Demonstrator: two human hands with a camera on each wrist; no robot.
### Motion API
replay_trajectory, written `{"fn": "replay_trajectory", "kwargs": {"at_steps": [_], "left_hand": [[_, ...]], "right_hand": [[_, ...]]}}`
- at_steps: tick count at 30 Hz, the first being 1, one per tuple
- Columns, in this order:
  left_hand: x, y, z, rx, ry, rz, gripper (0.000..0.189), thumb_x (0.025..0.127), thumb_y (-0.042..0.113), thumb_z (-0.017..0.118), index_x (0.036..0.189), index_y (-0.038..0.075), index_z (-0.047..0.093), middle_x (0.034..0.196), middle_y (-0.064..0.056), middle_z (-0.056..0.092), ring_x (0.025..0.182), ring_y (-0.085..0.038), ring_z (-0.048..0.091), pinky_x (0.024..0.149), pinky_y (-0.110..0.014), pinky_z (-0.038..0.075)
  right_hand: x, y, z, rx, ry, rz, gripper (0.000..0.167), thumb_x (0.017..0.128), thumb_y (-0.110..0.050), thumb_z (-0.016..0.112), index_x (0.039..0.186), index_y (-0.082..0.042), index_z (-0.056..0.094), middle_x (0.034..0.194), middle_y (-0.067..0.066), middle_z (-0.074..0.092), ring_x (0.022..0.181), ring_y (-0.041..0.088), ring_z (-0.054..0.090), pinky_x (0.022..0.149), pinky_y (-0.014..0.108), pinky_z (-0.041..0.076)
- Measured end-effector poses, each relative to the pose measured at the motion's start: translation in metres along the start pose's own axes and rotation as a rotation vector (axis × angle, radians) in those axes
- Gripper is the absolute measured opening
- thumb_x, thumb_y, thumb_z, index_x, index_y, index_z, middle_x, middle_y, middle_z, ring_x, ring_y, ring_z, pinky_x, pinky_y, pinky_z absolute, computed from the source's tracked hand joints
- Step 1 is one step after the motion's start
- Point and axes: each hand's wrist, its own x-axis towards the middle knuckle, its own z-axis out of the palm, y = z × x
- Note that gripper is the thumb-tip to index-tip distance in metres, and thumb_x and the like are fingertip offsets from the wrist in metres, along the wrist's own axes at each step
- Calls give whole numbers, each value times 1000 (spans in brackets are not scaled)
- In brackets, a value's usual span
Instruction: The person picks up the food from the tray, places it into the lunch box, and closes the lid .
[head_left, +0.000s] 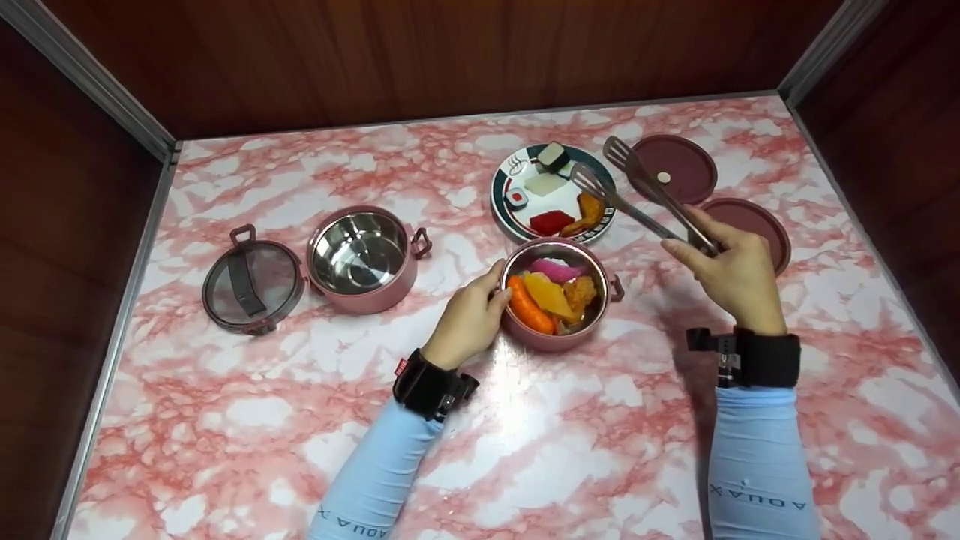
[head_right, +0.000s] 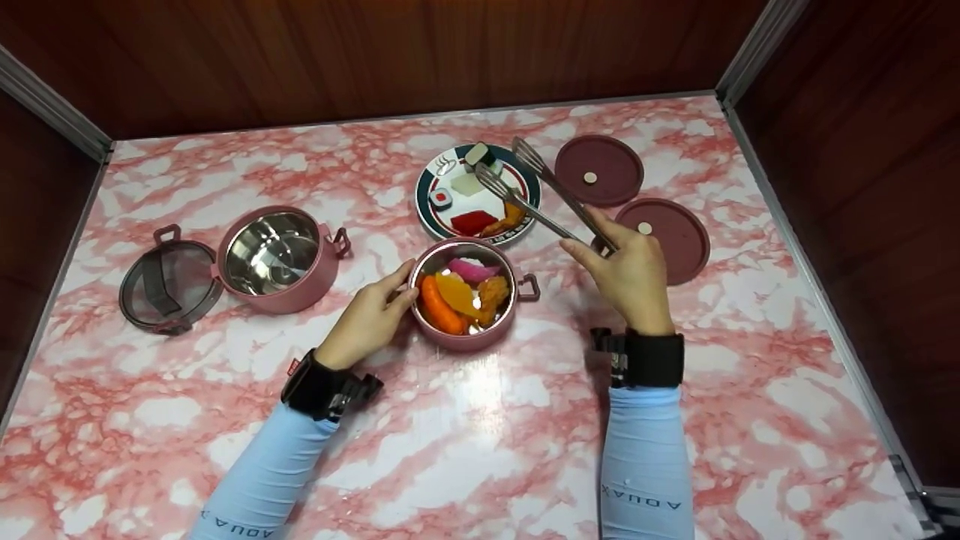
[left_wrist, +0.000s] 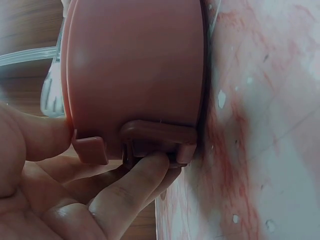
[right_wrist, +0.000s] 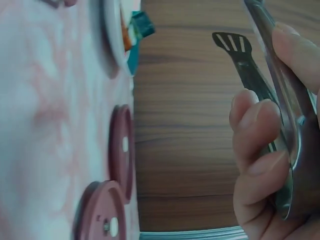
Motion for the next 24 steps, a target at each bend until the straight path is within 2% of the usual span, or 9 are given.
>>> {"fn": "replay_trajectory", "kwargs": {"at_steps": [9, 16, 20, 24], "left_hand": [[0, 0, 0, 1, -7, -12, 52, 104, 17, 52, 151, -1, 36, 146, -18, 47, 135, -26, 45, 113, -35, 33], [1, 0, 0, 9, -4, 6, 51, 104, 16, 52, 150, -2, 38, 143, -19, 51, 132, -25, 47, 112, -35, 36], [0, -1, 0, 12, -1, 8, 52, 104, 16, 52, 150, -2, 38, 143, -19, 51, 132, -26, 47, 112, -36, 36], [0, -1, 0, 11, 2, 4, 52, 104, 17, 52, 150, -1, 38, 145, -19, 49, 134, -26, 46, 112, -36, 34]], "right_hand": [[4, 19, 15, -64, -6, -33, 55, 85, -39, 78, 135, -23, 64, 68, 8, 59, 55, 16, 48, 47, 19, 35], [6, 28, 23, -70, -42, 5, 61, 84, -40, 79, 137, -17, 61, 85, 10, 70, 64, 17, 55, 54, 19, 39], [6, 32, 30, -60, -63, 34, 63, 84, -43, 78, 139, -19, 60, 80, 7, 67, 66, 18, 58, 55, 20, 42], [8, 36, 37, -73, -70, 19, 62, 84, -42, 79, 138, -18, 61, 80, 6, 67, 66, 19, 59, 52, 20, 42]]}}
